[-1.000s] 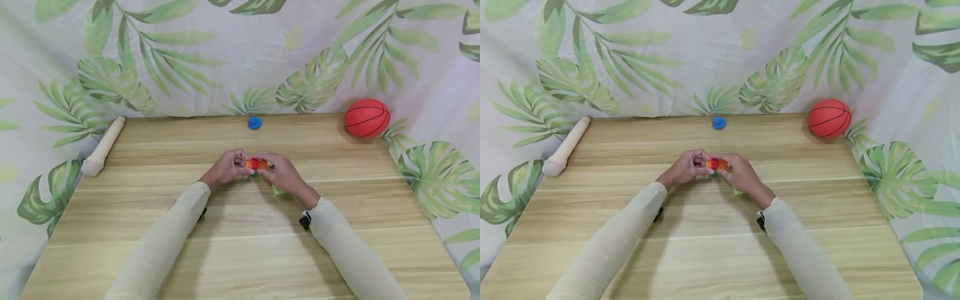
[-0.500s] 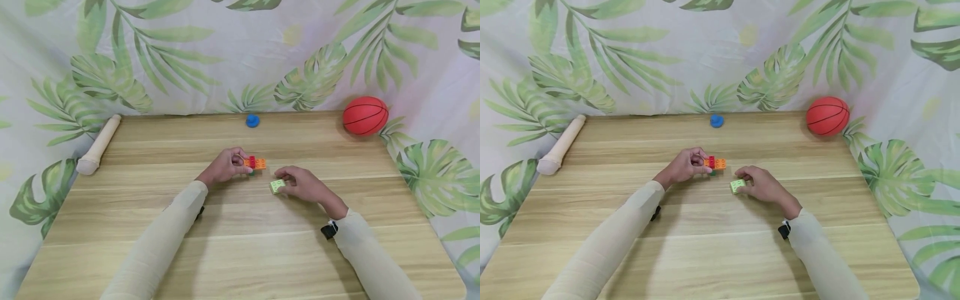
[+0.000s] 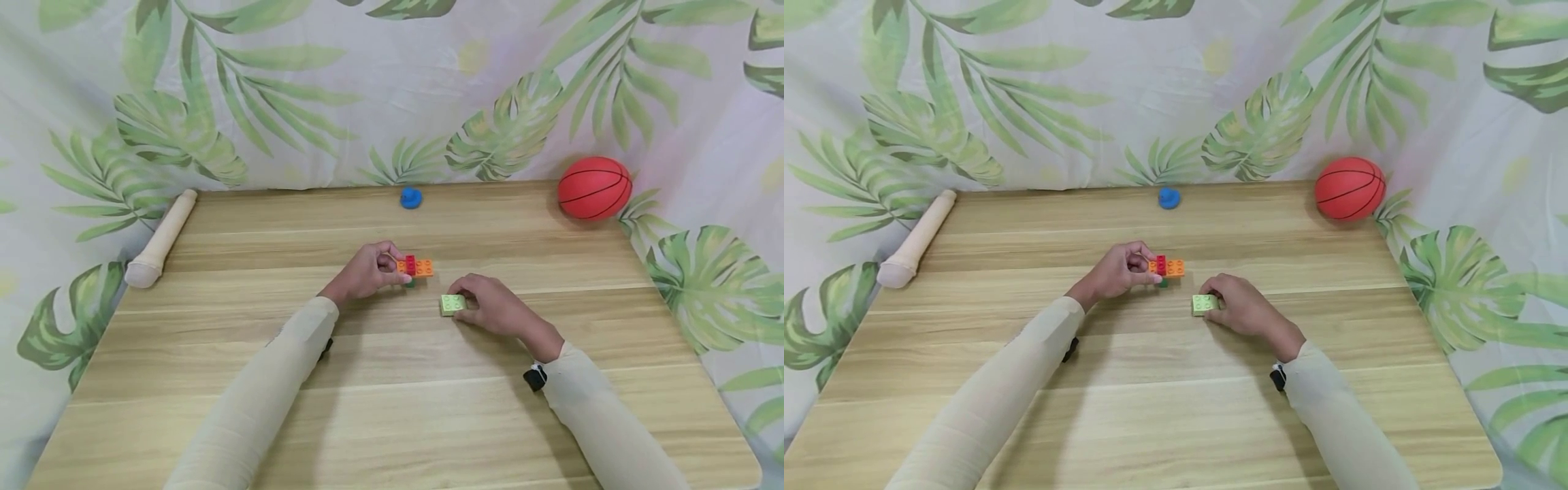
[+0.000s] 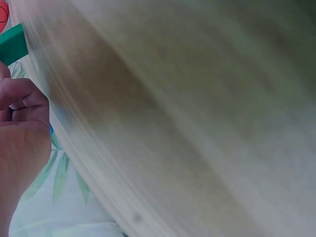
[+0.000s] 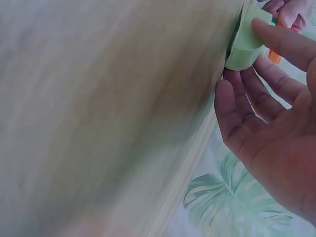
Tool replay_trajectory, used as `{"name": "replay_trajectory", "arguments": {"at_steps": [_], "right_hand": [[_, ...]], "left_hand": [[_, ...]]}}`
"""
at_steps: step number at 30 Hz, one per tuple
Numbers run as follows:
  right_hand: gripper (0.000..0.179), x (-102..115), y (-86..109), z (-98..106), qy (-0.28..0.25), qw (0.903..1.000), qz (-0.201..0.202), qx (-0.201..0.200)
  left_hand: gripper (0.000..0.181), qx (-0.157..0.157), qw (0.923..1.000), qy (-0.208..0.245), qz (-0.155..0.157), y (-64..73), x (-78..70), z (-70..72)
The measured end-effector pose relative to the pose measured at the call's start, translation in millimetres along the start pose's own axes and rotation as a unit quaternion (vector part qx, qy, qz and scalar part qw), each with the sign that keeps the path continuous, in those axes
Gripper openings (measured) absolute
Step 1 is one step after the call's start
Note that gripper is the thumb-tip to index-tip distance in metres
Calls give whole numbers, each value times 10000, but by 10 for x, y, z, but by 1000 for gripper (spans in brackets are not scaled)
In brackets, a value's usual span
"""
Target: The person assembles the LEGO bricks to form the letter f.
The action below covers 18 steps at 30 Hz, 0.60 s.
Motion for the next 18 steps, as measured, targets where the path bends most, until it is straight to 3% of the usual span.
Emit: {"name": "replay_trajectory", "arguments": {"at_steps": [6, 11, 18], "right_hand": [[36, 17, -42, 114, -432, 9977, -89, -521], [35, 93, -60, 261, -951, 9893, -48, -1103], [37, 336, -183, 349, -1394, 9766, 370, -1598]], "left_hand": [[31, -33, 10000, 18, 70, 11, 10, 7], [32, 2, 10000, -2, 17, -3, 9, -6], [31, -16, 10000, 61, -18, -7, 2, -6]]}}
Point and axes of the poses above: each hand's wrist, its own y-axis away from the middle knuckle, its own z-axis out of the back of the hand, x = y × z, the point moved 9 cm from there along -y, towards the middle knuckle, and after that the axes turned 12 degrees about -z, right-handed, at the moved point
